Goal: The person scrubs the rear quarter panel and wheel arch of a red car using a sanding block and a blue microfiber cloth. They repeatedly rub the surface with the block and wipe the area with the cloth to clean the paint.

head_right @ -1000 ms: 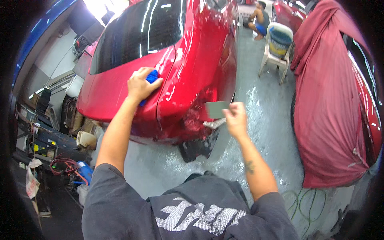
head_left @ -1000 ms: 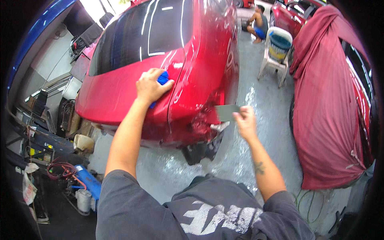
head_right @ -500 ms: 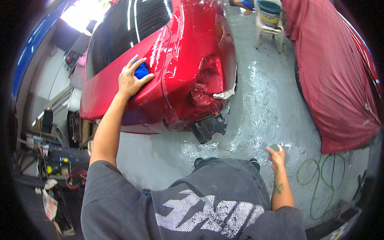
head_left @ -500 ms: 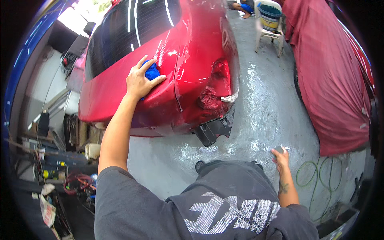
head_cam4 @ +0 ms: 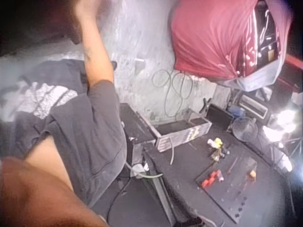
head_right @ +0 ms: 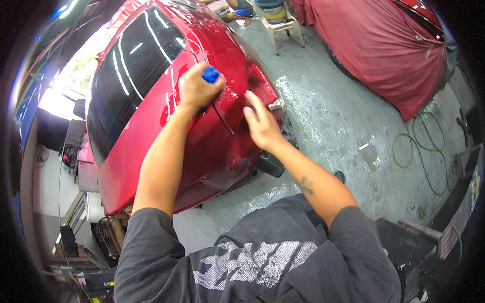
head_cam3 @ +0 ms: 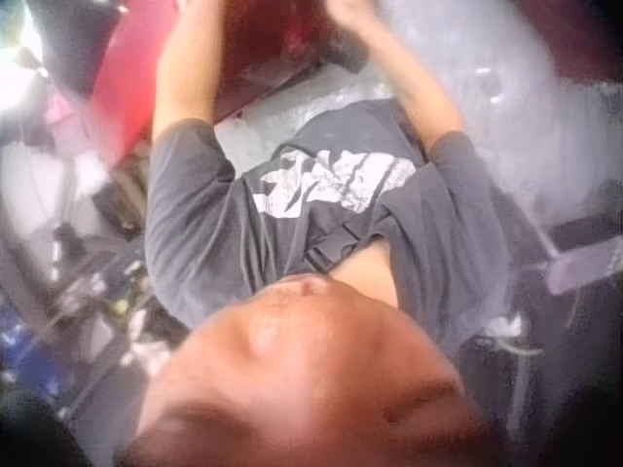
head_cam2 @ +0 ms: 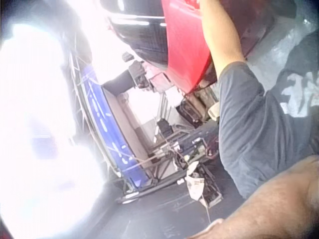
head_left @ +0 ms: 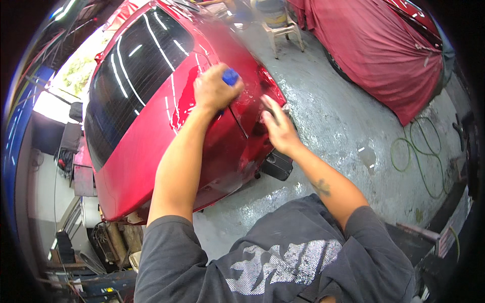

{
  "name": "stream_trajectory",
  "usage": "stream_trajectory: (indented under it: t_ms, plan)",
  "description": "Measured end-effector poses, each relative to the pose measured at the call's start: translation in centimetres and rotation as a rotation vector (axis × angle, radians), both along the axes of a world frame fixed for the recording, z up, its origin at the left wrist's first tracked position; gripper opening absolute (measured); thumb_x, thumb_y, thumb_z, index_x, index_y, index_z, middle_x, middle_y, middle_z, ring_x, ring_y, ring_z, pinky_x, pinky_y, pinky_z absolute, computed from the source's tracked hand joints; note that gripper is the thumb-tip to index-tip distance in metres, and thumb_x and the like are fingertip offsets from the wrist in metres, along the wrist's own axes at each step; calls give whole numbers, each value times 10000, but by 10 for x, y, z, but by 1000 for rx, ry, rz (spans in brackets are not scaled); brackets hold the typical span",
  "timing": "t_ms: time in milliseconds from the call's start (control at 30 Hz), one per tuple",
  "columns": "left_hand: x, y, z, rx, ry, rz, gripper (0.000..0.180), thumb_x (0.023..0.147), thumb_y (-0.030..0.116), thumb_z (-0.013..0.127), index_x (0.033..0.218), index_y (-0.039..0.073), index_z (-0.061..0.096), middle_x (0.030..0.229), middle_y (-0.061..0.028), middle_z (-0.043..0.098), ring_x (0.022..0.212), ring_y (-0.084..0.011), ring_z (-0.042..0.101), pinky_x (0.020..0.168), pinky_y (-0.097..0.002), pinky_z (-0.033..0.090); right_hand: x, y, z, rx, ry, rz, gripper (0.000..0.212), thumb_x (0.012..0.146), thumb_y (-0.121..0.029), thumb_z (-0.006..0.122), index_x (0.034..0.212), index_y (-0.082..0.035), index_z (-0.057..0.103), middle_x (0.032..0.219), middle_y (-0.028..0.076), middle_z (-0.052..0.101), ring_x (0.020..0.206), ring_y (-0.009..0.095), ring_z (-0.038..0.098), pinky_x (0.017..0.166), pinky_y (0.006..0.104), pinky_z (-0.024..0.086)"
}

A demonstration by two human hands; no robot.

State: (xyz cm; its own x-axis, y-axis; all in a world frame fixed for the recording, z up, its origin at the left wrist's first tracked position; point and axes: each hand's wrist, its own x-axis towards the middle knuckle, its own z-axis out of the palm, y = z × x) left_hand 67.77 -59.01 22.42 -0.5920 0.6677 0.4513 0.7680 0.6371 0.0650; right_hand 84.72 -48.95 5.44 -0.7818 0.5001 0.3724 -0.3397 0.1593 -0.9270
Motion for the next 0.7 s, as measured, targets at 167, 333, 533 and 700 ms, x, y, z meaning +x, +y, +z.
stream_trajectory:
  t_ms: [167, 333, 533, 700]
  plan:
    - [-24, -36, 1, 118, 13, 116, 536, 858, 517, 815, 1214, 119, 778, 1209, -155, 792, 1148, -383, 768, 1003, -539, 598, -5, -48, 11, 776, 41, -268, 496, 1097, -187, 648, 1561, -28, 577, 1634, 214, 555, 1549, 394, 515, 1236, 553, 422]
    - [-21, -42, -2, 110, 53, 149, 541, 824, 529, 842, 1176, 125, 768, 1187, -150, 781, 1151, -380, 758, 974, -541, 601, -7, -59, 0, 945, 6, -279, 604, 1106, -226, 635, 1662, -41, 489, 1745, 205, 459, 1607, 403, 445, 1280, 603, 367]
    - [-29, -48, -8, 202, 133, 71, 448, 842, 507, 825, 995, 96, 733, 1008, -156, 768, 979, -402, 771, 841, -546, 592, -24, -43, 32, 1015, -7, -156, 609, 1128, -265, 593, 1673, -22, 468, 1747, 208, 462, 1607, 428, 441, 1290, 626, 351]
    - [-29, -52, -13, 187, 128, 79, 438, 846, 502, 818, 986, 96, 736, 999, -152, 763, 974, -407, 770, 847, -547, 595, -28, -41, 30, 1006, -12, -106, 670, 1116, -276, 615, 1706, -28, 418, 1787, 228, 394, 1680, 435, 327, 1330, 641, 284]
